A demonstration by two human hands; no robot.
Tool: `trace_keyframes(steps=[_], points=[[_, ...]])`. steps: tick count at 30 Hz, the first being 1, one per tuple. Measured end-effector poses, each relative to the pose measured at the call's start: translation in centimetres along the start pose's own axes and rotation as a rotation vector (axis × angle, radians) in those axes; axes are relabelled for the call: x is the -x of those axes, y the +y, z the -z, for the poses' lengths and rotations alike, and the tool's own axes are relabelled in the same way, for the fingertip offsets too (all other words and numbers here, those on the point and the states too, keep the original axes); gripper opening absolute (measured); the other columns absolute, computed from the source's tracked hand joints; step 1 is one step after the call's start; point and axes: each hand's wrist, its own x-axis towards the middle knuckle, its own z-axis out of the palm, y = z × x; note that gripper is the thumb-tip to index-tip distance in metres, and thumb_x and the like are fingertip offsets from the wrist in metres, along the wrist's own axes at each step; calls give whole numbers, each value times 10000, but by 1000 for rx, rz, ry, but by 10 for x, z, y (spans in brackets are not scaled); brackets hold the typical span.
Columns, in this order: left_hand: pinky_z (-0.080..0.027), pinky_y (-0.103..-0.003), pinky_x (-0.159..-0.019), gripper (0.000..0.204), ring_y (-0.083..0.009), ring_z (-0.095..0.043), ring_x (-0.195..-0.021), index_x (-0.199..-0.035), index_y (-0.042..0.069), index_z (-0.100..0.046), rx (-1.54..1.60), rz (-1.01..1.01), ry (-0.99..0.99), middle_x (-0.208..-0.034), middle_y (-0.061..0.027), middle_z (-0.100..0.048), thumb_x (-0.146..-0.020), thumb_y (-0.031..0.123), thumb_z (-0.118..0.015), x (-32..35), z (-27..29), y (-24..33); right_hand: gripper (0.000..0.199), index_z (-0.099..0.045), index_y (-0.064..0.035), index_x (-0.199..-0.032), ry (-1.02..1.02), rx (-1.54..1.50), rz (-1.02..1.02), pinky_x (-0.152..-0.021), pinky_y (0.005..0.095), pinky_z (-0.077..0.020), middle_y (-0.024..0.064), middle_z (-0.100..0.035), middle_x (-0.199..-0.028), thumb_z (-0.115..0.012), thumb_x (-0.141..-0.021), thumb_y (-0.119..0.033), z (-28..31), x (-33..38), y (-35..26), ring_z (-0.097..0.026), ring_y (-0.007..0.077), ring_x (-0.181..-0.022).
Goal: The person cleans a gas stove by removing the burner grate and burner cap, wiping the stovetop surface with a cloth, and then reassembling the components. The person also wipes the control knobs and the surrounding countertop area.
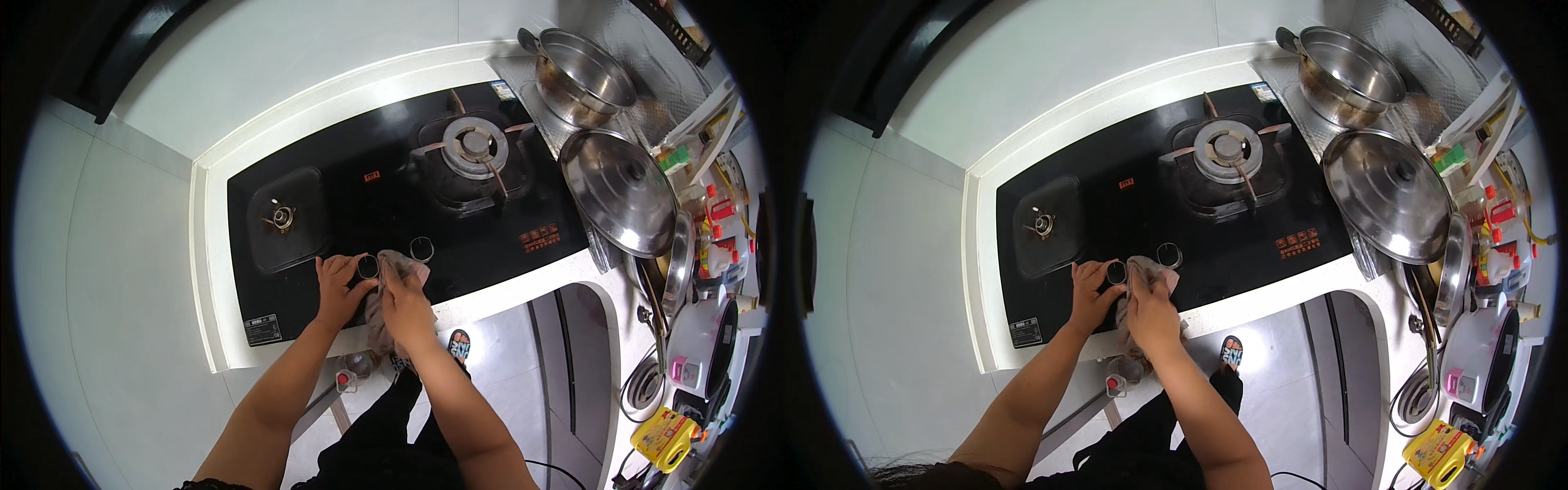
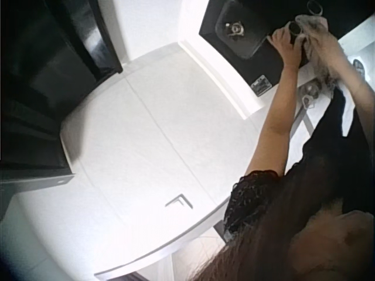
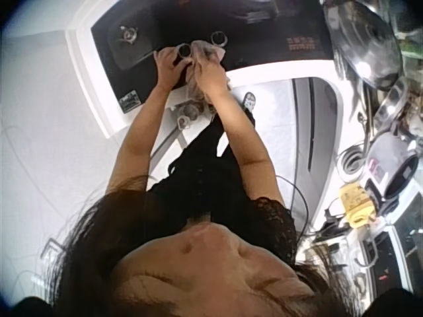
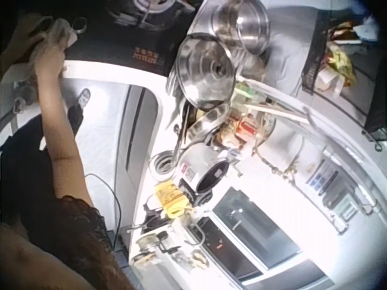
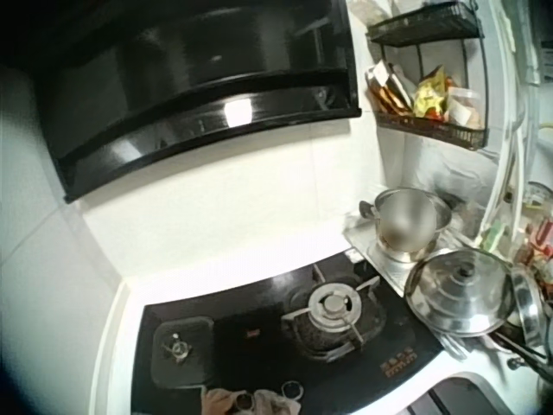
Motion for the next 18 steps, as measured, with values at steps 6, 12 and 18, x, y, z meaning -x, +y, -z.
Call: trace_keyframes(steps=[6, 12, 18], points=[[-167, -567, -1077, 474, -241, -514, -1064, -1147, 145, -665, 15, 0, 21, -996, -6, -599, -748, 389, -735, 0, 1, -1, 462, -518, -178, -1353, 32, -33, 11, -856, 423, -511, 200, -553, -1182, -516, -894, -128, 5, -11, -12, -593, 382, -1032], [-156, -577, -1079, 479, -241, -505, -1078, -1161, 142, -665, 34, -18, 46, -1007, -6, -593, -769, 415, -708, 0, -1, -3, 455, -541, -197, -1344, 12, -51, -25, -892, 421, -496, 218, -564, -1180, -522, -897, -112, 3, -20, -12, -596, 382, -1043], [-178, -596, -1064, 518, -233, -508, -1053, -1157, 144, -669, 43, -22, 87, -966, 1, -596, -753, 466, -712, 7, -4, -12, 473, -550, -138, -1333, 45, -144, -47, -948, 379, -462, 256, -559, -1195, -549, -868, -51, -9, 16, -9, -585, 383, -1074]])
